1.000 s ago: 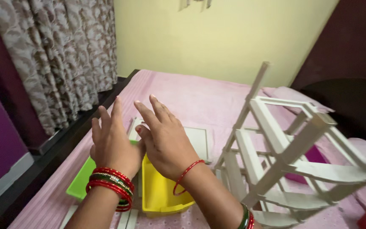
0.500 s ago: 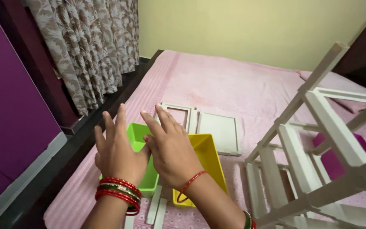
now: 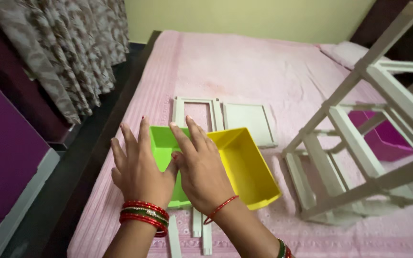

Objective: The person assembles a white plastic storage rack by hand, inserting vertical support pieces into the frame and then attaching a top frame piece. The assembly is performed on a bed with several colored plastic bins nearby.

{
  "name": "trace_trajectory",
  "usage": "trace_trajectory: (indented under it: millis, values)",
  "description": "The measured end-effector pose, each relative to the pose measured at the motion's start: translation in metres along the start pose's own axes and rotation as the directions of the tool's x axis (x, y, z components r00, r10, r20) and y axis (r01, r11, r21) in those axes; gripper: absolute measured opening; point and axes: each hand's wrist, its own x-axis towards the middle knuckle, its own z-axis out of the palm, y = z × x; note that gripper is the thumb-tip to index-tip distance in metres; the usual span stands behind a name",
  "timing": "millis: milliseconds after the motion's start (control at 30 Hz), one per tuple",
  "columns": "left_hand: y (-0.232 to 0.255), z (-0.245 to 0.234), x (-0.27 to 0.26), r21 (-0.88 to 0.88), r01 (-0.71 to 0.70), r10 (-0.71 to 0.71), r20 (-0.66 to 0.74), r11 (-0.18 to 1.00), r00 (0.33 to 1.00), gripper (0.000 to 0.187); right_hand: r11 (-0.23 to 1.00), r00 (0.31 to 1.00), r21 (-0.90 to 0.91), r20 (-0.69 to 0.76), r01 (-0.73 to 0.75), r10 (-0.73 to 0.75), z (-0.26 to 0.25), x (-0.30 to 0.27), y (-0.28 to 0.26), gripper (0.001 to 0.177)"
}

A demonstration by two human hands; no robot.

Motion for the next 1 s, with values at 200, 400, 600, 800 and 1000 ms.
trace_trajectory:
  millis: [200, 400, 600, 800, 1000]
  values:
    - [-0.027, 0.012, 0.001, -0.015, -0.043, 0.044, 0.031, 0.999, 0.999, 0.108, 0.997, 0.998, -0.057, -0.026, -0.052, 0.05, 0.028, -0.015, -0.004, 0.055]
    - [-0.042, 0.036, -0.014, 0.001, 0.044, -0.044, 0.1, 0.999, 0.994, 0.109, 0.991, 0.994, -0.086, 0.016, -0.104, 0.106, 0.05, -0.044, 0.009, 0.053]
    - [-0.065, 0.067, -0.035, 0.115, 0.083, -0.096, 0.117, 0.99, 0.988, 0.106, 0.984, 0.987, -0.106, 0.051, -0.146, 0.152, 0.076, -0.084, 0.029, 0.061]
    - [-0.079, 0.094, -0.058, 0.18, 0.149, -0.188, 0.226, 0.972, 0.956, 0.108, 0.978, 0.971, -0.086, 0.132, -0.188, 0.199, 0.101, -0.115, 0.041, 0.069]
    - [-0.095, 0.133, -0.067, 0.236, 0.183, -0.251, 0.307, 0.955, 0.918, 0.112, 0.948, 0.924, -0.189, 0.243, -0.254, 0.296, 0.133, -0.144, 0.052, 0.081]
